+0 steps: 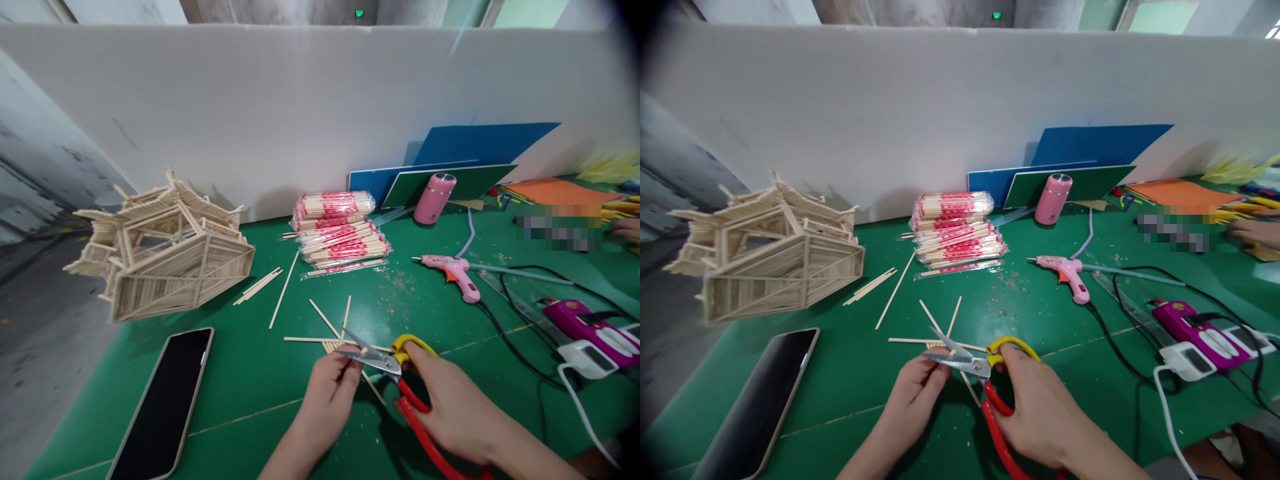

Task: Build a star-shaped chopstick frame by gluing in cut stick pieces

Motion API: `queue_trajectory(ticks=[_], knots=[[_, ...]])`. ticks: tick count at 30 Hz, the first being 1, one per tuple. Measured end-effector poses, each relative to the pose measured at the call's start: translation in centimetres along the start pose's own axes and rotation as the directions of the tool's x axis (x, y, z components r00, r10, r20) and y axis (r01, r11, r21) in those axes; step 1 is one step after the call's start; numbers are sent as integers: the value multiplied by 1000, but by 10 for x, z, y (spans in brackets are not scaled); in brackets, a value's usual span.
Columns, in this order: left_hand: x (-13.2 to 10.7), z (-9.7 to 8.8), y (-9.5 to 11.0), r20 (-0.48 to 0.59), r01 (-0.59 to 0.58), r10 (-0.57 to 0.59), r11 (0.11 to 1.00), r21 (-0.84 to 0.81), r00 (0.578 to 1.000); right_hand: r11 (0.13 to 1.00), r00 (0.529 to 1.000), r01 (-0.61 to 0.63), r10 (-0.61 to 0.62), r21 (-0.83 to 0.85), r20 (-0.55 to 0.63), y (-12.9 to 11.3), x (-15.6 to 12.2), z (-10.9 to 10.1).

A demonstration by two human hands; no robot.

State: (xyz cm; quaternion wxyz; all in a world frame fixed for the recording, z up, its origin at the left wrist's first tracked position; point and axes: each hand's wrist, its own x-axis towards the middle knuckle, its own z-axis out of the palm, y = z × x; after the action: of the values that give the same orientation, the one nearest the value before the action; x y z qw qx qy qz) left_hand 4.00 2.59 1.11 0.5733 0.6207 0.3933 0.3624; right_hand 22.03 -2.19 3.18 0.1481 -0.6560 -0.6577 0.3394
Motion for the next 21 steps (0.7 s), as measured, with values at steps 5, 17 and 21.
queue_trajectory(ticks=[5, 17, 21], knots=[[-2, 0, -2, -26, -214, 229, 940, 265, 973, 999, 1000, -28, 29, 39, -10, -3, 1, 5], [-1, -9, 11, 98, -94, 85, 991, 92, 992, 1000, 998, 12, -13, 22, 69, -7, -2, -2], [-2, -8, 9, 107, -92, 82, 992, 90, 991, 1000, 998, -6, 4, 19, 68, -10, -3, -4]])
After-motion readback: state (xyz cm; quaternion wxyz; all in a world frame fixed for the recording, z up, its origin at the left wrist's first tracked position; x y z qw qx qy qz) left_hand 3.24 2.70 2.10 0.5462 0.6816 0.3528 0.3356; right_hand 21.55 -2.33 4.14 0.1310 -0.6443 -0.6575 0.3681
